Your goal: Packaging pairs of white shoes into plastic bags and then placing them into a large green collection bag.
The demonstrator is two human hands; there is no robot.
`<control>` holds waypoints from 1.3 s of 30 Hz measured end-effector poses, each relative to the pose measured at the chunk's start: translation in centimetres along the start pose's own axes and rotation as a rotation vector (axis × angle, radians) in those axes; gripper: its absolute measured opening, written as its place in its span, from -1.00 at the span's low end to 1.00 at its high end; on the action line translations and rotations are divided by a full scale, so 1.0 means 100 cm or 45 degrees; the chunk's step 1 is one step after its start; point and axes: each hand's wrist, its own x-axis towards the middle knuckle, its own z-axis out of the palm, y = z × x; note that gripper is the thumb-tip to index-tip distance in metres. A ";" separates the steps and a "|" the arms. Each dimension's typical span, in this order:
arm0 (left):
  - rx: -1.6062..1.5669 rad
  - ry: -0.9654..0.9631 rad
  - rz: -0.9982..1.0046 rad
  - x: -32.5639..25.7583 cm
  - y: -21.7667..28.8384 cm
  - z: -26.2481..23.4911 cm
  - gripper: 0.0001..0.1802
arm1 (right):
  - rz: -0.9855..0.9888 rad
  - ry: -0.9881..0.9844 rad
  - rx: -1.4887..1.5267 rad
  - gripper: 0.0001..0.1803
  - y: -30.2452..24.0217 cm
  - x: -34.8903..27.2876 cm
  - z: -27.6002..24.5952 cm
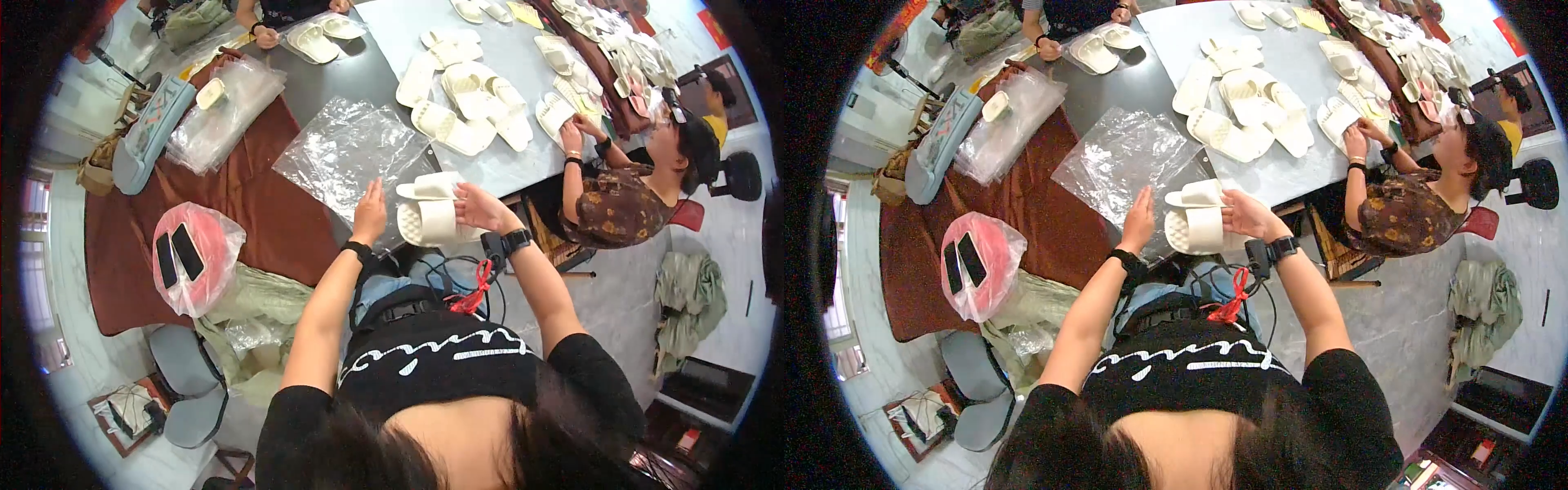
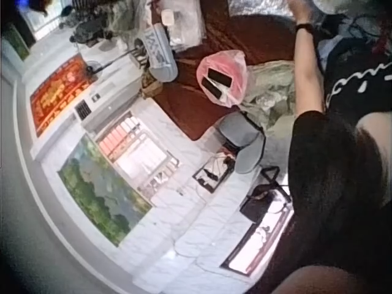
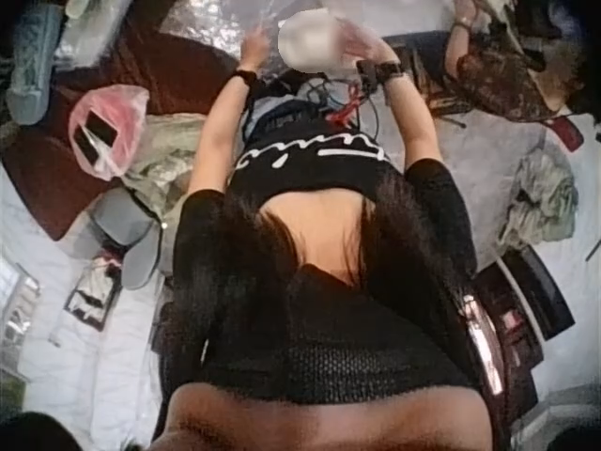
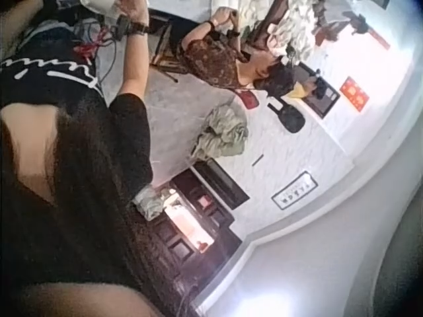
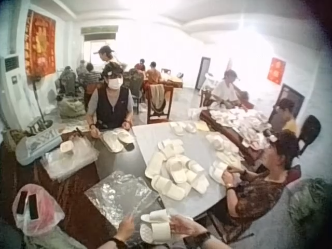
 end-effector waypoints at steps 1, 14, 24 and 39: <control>-0.020 -0.078 -0.047 -0.002 0.010 0.000 -0.53 | -0.048 0.026 0.076 -0.68 0.004 0.004 0.002; 0.344 -0.101 0.298 -0.024 0.061 0.011 -0.47 | -0.224 -0.110 0.589 -0.70 0.041 0.066 0.007; 0.022 -0.196 0.402 -0.017 0.093 0.015 -0.55 | -0.392 -0.017 0.794 -0.72 0.047 0.087 0.001; 0.280 -0.219 0.150 -0.013 0.057 0.033 -0.39 | -0.119 0.098 0.388 -0.46 0.048 0.141 -0.001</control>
